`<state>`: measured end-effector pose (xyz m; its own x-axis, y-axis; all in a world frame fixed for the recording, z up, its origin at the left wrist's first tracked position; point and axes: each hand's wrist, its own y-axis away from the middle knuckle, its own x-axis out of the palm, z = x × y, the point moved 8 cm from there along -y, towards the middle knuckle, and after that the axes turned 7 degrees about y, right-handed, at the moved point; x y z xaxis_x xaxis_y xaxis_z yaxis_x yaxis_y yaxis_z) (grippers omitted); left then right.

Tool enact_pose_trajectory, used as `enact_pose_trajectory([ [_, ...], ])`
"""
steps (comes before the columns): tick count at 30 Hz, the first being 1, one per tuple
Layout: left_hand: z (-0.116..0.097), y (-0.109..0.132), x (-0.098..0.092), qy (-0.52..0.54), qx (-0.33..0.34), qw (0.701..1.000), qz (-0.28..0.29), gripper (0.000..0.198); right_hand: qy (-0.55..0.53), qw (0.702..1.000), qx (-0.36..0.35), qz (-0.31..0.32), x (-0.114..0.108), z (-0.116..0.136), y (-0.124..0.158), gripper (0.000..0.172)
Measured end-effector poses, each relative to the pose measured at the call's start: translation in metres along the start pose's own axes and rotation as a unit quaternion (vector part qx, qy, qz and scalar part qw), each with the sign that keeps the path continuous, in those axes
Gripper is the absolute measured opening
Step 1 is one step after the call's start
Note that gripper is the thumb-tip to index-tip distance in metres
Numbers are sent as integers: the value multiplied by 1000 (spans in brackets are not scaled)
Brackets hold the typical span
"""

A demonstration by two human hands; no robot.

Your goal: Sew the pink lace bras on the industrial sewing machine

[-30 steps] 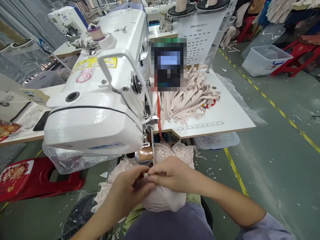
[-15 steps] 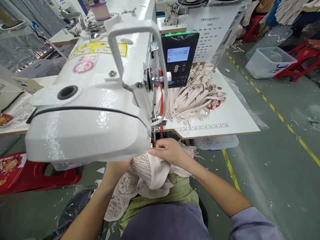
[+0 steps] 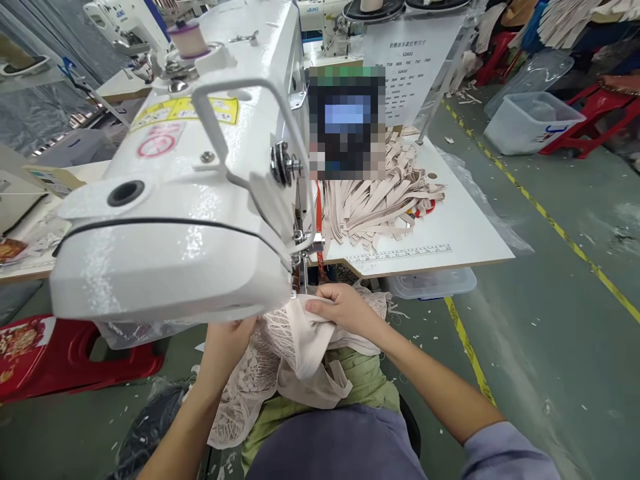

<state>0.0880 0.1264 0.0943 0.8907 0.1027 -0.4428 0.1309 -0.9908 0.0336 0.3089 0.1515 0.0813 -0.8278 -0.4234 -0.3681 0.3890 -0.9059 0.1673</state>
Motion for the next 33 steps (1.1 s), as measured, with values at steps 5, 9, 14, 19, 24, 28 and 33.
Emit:
enact_pose_trajectory([
  [5,37,43,11,88,35,995,-43,61,-35,999,18,5,2,-19,12,61],
  [9,66,83,56,146,89,984,45,87,-58,998,31,-6,2,-33,19,64],
  [14,101,103,87,82,98,991,45,67,-70,997,41,-4,1,-40,27,65],
  [19,132,112,81,43,20,999,27,45,-80,996,24,-10,-1,-39,31,62],
  [24,158,121,65,60,-57,996,41,45,-32,999,-2,-25,-8,-24,31,64],
  [28,168,114,38,30,-83,994,72,45,-8,998,16,-52,-30,-21,44,65],
  [33,132,98,-10,-111,57,992,23,43,19,987,95,-131,-70,-59,82,56],
])
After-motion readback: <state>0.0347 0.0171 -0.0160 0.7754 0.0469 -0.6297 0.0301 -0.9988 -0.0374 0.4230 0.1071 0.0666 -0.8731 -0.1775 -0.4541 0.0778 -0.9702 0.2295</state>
